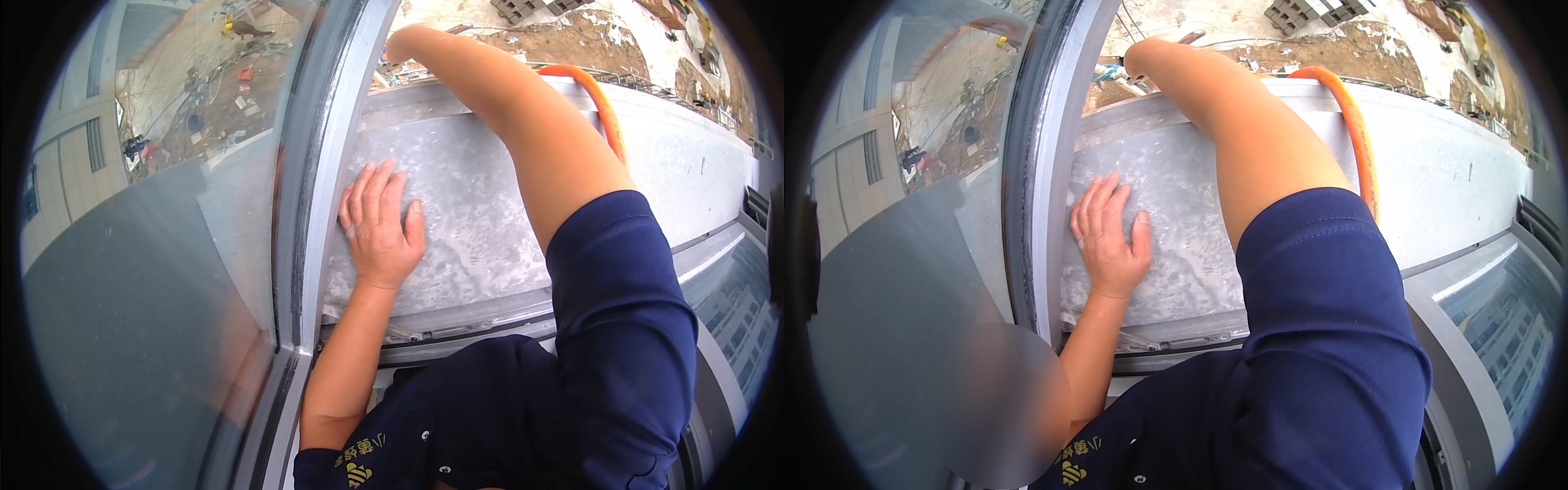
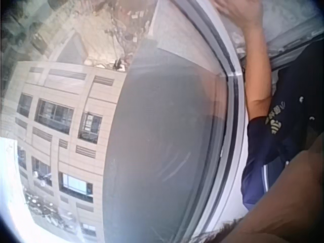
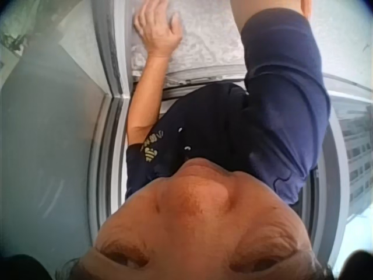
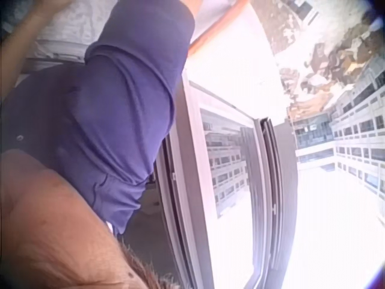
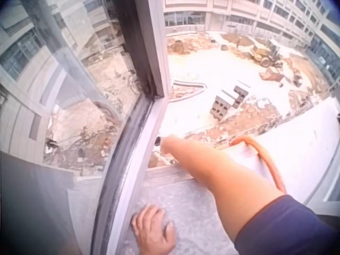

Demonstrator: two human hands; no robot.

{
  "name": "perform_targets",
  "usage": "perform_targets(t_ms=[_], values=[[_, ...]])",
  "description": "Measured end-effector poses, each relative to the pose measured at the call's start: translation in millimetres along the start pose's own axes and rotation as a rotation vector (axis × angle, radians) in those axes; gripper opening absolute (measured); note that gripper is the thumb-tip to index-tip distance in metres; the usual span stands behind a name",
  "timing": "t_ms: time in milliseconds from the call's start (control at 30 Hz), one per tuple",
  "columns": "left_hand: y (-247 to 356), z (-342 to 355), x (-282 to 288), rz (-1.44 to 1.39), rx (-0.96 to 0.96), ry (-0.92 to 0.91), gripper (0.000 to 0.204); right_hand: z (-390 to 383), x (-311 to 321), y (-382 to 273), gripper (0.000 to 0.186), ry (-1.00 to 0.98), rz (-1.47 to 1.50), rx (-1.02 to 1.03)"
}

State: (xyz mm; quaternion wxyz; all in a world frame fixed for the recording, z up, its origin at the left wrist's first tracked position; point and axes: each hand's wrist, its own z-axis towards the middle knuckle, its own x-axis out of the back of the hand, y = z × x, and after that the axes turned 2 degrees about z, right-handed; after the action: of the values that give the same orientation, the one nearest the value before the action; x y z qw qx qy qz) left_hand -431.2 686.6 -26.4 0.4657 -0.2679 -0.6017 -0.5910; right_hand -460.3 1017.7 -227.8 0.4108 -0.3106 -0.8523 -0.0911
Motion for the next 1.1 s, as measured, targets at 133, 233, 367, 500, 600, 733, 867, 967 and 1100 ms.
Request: perform_targets(t_ms=[133, 233, 367, 500, 600, 733, 867, 967, 1100], values=[[4, 3, -1, -0.004, -0.028, 0.007, 0.041, -32, 13, -1, 0.036, -0.051, 0.098, -0.165], [7, 6, 0, -0.005, -0.048, 0.014, 0.041, -80, 28, -12, 0.035, 0.004, 0.217, -0.289], [8, 8, 3, -0.008, -0.031, 0.015, 0.039, -95, 39, -16, 0.032, 0.005, 0.283, -0.286], [23, 39, -8, -0.250, 0.009, 0.117, 0.035, -88, 35, -2, 0.028, 0.037, 0.292, -0.312], [34, 92, -18, -0.438, 0.121, 0.177, 0.030, -84, 32, 1, 0.028, 0.036, 0.252, -0.321], [36, 164, -44, -0.608, 0.286, 0.131, 0.026, -74, 33, -1, 0.022, 0.087, 0.326, -0.368], [47, 223, -62, -0.277, 0.194, -0.167, 0.030, -201, 30, -17, 0.023, 0.365, 0.648, -0.280], [82, 255, -71, 0.068, -0.027, -0.339, 0.033, -275, 25, -10, 0.025, 0.559, 0.861, -0.182], [101, 280, -74, 0.539, -0.122, -0.806, 0.032, -236, 15, -4, 0.026, 0.470, 0.870, -0.098]])
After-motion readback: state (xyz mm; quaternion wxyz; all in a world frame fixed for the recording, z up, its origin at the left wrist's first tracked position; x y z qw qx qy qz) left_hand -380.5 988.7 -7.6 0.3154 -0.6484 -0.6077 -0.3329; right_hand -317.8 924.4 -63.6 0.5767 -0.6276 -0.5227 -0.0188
